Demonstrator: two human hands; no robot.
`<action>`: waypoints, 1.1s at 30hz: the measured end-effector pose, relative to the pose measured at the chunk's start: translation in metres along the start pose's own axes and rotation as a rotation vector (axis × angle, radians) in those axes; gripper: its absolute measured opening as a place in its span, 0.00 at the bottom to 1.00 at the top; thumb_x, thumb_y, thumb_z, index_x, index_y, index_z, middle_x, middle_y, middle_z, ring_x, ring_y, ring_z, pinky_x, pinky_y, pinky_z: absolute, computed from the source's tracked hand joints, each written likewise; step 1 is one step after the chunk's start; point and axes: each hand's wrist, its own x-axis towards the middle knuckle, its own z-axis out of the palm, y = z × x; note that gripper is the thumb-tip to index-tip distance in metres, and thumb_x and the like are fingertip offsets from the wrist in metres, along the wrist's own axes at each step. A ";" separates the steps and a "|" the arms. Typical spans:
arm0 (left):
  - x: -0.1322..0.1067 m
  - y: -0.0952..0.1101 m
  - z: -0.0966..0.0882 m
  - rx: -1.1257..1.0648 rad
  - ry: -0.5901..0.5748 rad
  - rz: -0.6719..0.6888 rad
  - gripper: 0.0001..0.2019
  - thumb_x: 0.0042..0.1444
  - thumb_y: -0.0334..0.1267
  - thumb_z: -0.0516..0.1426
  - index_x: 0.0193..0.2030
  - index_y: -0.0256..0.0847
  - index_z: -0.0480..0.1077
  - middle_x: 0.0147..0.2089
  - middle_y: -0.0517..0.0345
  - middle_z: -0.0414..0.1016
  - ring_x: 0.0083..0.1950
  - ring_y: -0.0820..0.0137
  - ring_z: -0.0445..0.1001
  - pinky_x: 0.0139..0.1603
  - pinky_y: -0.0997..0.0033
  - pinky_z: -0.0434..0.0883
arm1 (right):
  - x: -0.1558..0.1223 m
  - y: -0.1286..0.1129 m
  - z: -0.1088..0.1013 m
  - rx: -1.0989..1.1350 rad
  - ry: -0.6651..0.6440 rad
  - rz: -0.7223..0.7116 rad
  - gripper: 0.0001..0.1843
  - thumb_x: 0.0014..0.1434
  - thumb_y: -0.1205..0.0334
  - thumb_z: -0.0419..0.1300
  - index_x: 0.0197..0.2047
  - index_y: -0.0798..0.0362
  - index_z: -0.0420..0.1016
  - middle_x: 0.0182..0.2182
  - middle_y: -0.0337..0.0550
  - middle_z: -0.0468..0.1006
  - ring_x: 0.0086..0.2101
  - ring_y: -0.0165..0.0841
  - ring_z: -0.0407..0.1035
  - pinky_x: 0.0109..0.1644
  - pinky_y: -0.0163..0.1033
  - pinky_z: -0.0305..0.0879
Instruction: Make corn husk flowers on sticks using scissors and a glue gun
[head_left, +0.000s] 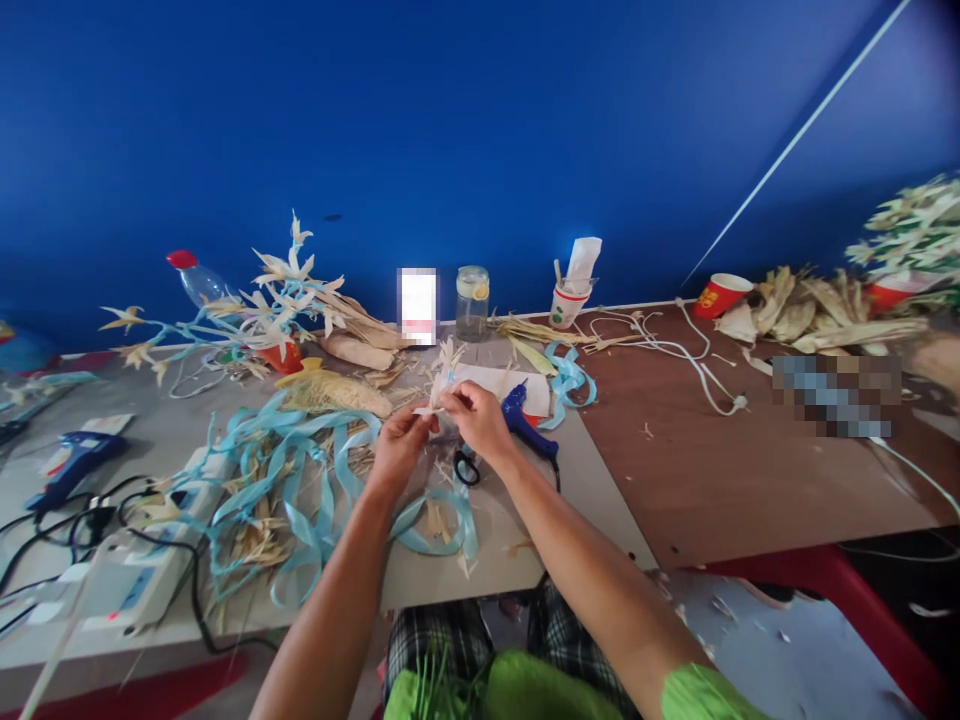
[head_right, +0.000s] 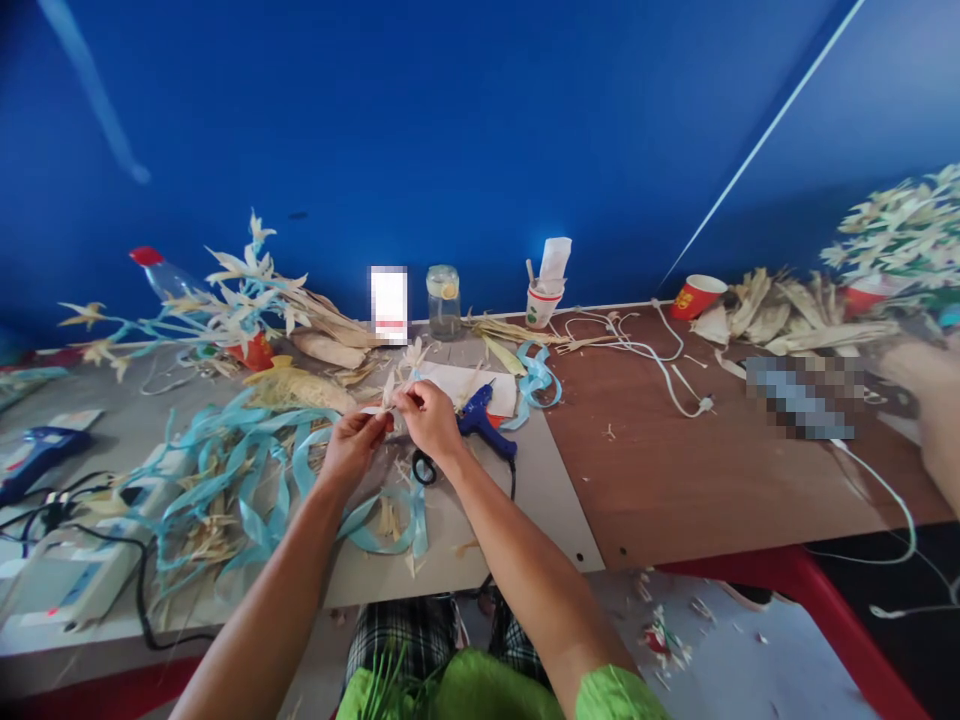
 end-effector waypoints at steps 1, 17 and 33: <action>0.000 0.000 0.000 0.033 -0.004 -0.008 0.16 0.47 0.44 0.61 0.40 0.37 0.72 0.23 0.64 0.66 0.20 0.81 0.54 0.20 0.78 0.50 | 0.000 0.001 -0.001 -0.002 -0.007 0.002 0.11 0.54 0.57 0.55 0.26 0.54 0.70 0.24 0.38 0.71 0.28 0.29 0.63 0.34 0.33 0.59; 0.001 -0.001 0.004 0.284 0.084 0.125 0.10 0.48 0.36 0.57 0.37 0.38 0.76 0.27 0.61 0.71 0.30 0.74 0.67 0.33 0.75 0.63 | -0.003 -0.004 -0.006 -0.018 -0.023 0.034 0.13 0.54 0.56 0.54 0.23 0.54 0.67 0.19 0.35 0.65 0.24 0.27 0.59 0.30 0.32 0.55; -0.001 -0.003 0.008 0.437 0.093 0.233 0.10 0.53 0.35 0.53 0.38 0.38 0.74 0.28 0.61 0.71 0.30 0.73 0.66 0.35 0.74 0.63 | -0.004 -0.007 -0.009 0.003 -0.014 0.067 0.19 0.54 0.53 0.51 0.17 0.52 0.55 0.15 0.32 0.53 0.21 0.25 0.50 0.25 0.32 0.46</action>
